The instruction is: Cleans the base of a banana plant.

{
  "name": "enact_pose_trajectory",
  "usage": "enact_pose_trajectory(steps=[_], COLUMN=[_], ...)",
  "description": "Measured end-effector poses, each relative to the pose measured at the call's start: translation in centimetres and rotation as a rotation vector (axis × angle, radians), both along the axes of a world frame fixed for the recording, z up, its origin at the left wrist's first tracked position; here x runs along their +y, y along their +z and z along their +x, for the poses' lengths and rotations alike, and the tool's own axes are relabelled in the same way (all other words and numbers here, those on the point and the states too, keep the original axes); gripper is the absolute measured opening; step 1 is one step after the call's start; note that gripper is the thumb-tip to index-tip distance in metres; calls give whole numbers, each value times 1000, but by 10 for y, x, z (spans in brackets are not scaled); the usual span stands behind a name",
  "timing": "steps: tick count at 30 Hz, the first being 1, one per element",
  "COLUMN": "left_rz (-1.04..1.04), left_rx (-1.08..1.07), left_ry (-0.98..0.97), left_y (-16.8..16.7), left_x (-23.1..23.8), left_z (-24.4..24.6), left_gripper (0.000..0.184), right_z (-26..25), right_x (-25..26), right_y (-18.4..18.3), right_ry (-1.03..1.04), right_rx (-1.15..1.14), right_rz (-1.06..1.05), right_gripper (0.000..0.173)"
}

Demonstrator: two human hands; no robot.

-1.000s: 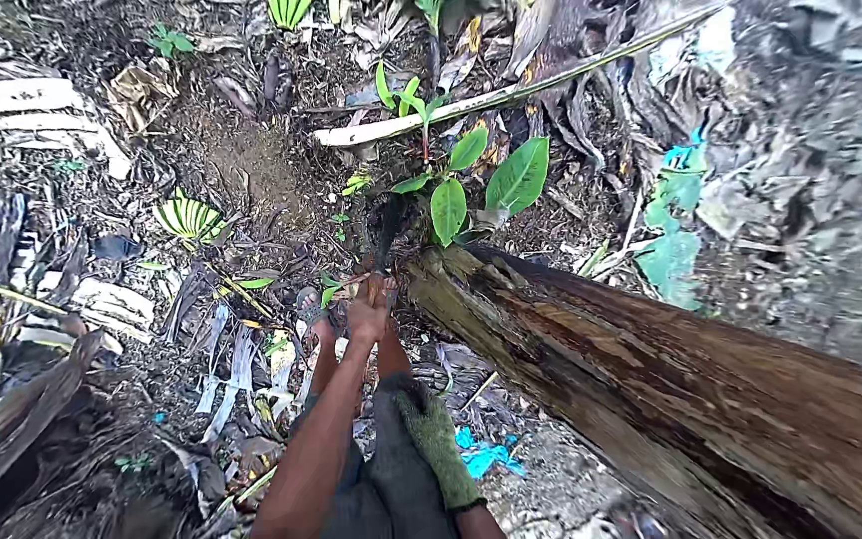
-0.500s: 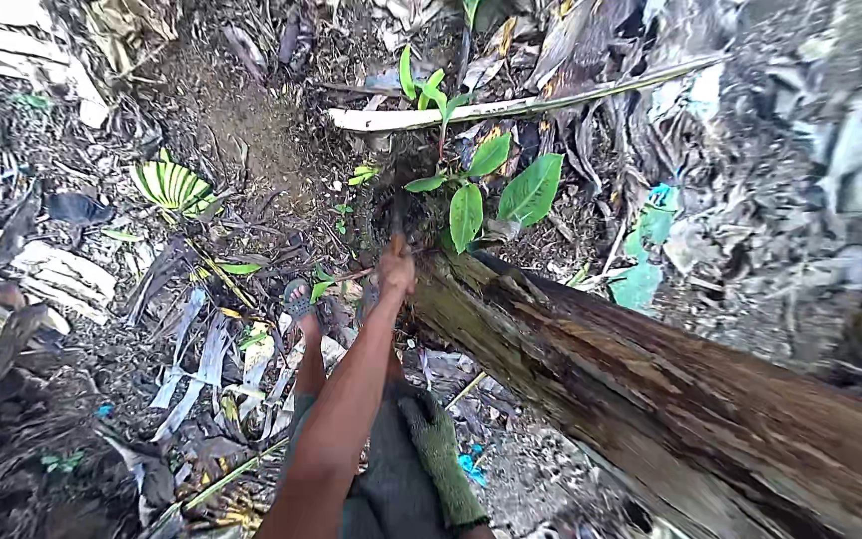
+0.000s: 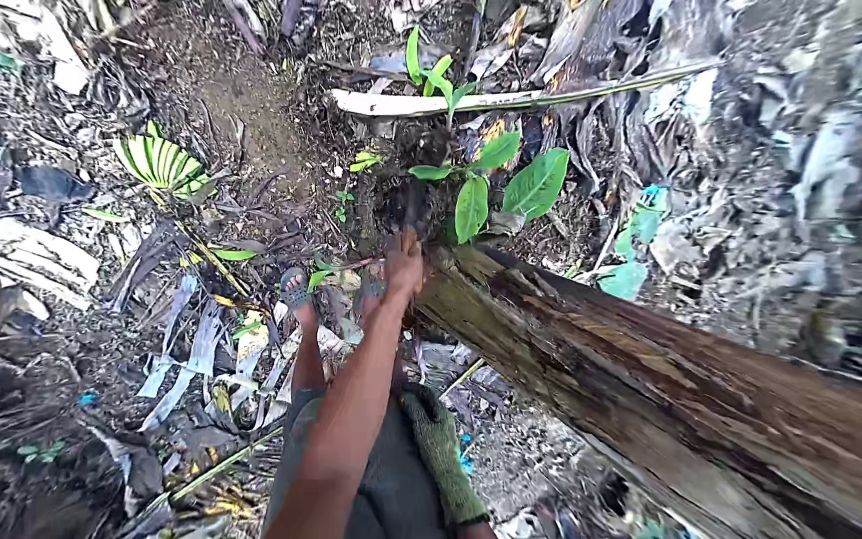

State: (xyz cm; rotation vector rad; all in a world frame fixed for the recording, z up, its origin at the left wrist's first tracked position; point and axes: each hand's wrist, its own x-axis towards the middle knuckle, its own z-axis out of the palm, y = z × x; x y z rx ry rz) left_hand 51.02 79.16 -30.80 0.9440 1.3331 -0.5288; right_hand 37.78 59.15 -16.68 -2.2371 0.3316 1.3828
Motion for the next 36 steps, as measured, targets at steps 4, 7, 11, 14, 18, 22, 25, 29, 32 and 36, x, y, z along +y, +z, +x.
enact_pose_trajectory(steps=[4,7,11,14,18,22,25,29,32,36], left_rz=[-12,-109,18,225,76,-112,-195,-334,-367,-379], left_rx=[-55,-13,16,-77,-141,-121,-9,192,221,192], left_ry=[110,96,-168,-652,-594,-289,-266,-264,-53,256], left_y=[80,52,-57,-26,66,132,140,101,32,-39], left_x=[12,14,-10,-12,33,87,134,151,78,-54], left_z=[-89,-76,-15,-19,-41,-41,-13,50,88,128], left_gripper=[51,45,45,52,53,44,39,32,32,25], right_z=[8,3,-1,-4,7,20,23,25,28,43], right_x=[6,13,9,1,8,14,5,-6,-5,1], right_y=[-6,-7,-20,-12,-9,-4,-10,-19,-18,-14], right_ry=[41,80,83,10,19,-1,-38,-139,-196,-181], right_rx=[21,23,-9,10,22,49,69,84,114,82], right_rz=[22,-16,-20,-20,-20,-25,-27,0,-1,-9], right_gripper=[40,41,41,39,41,44,46,43,43,43])
